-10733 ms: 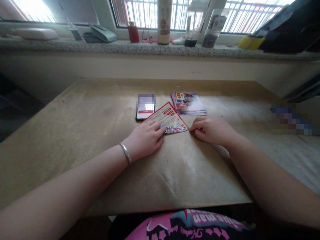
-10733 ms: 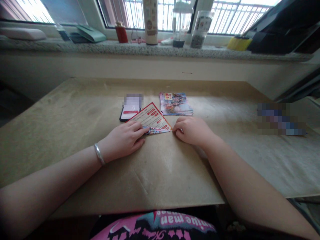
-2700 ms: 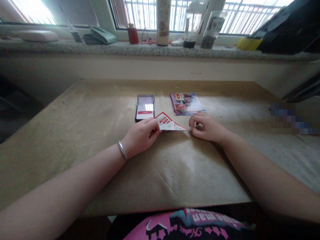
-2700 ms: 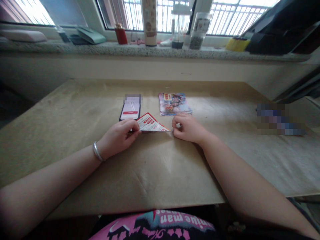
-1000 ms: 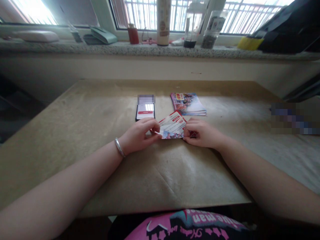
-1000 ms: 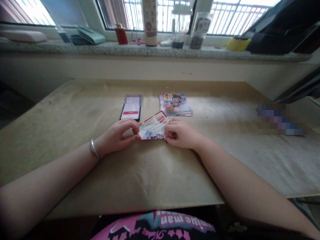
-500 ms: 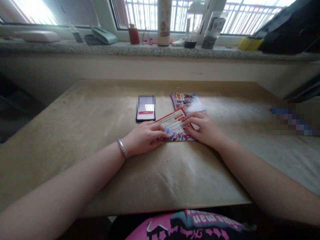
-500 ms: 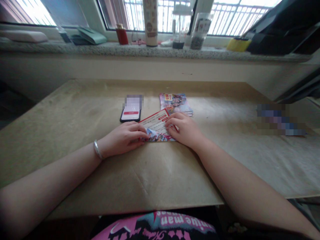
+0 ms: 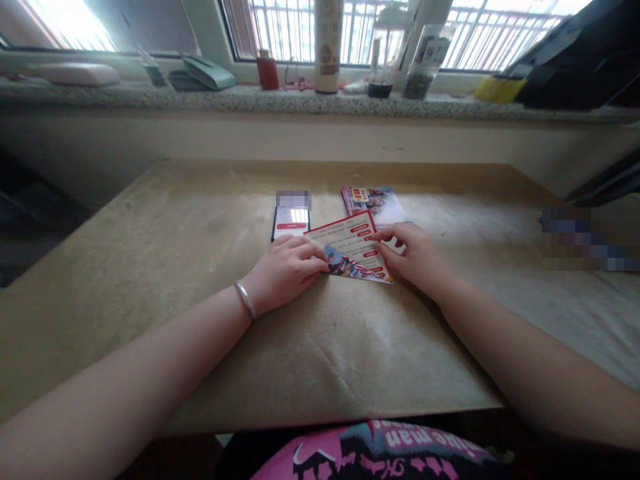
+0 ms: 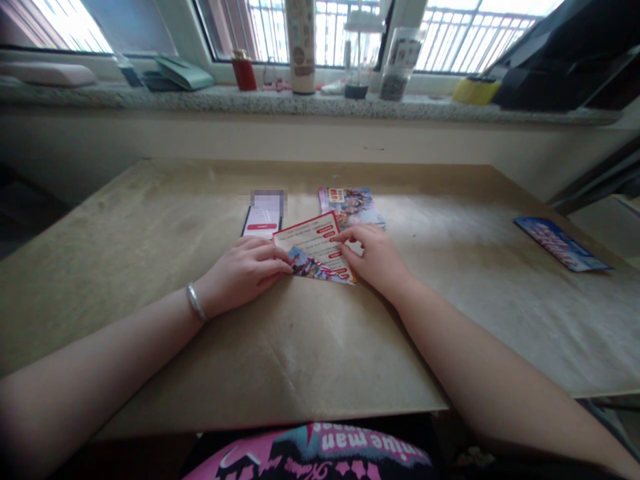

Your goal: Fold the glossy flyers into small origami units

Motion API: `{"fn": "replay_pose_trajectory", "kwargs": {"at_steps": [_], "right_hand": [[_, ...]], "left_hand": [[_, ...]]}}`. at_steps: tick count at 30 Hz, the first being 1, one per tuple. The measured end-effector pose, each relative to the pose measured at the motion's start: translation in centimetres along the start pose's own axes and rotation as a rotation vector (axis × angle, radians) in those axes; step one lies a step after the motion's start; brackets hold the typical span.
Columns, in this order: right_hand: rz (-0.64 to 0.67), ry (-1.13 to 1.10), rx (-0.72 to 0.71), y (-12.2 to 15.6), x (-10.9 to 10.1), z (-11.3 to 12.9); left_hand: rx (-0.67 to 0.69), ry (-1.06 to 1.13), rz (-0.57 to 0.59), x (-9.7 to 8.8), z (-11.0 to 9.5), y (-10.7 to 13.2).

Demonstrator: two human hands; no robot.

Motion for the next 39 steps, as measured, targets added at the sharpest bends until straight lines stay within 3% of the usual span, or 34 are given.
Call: {"fn": "replay_pose_trajectory", "kwargs": {"at_steps": [4, 9, 12, 21, 26, 32, 39], "right_hand": [[-0.038, -0.102, 0.133, -0.1, -0.4, -1.1], [0.163, -0.295, 0.3, 0.1, 1.2, -2.4], [0.174, -0.324, 0.411, 0.3, 1.5, -3.0], [0.04, -0.416, 0.464, 0.5, 1.1, -3.1], [0.149, -0.505, 0.588, 1.0, 1.9, -2.9], [0.315, -0.305, 0.53, 1.6, 2.5, -1.7], [0.03, -0.238, 0.363, 0.1, 0.6, -3.0]], "left_hand": [[0.02, -0.026, 0.024, 0.0, -0.4, -0.1], [0.036, -0.016, 0.025, 0.0, -0.4, -0.2], [0.056, 0.0, 0.041, 0.3, -0.6, -0.2], [0.01, 0.023, 0.026, 0.4, -0.3, -0.2], [-0.001, 0.023, 0.019, 0.3, -0.2, -0.1], [0.05, 0.013, 0.017, 0.5, -0.6, -0.3], [0.104, 0.029, 0.049, 0.7, -1.0, -0.4]]}}
Point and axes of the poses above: each hand's wrist, its own y-axis away from the middle knuckle, its own x-axis out of the palm, z = x × y, the point moved 8 cm from there along -y, towards the middle knuckle, and after that the axes turned 11 degrees about x, right-handed, at the moved point
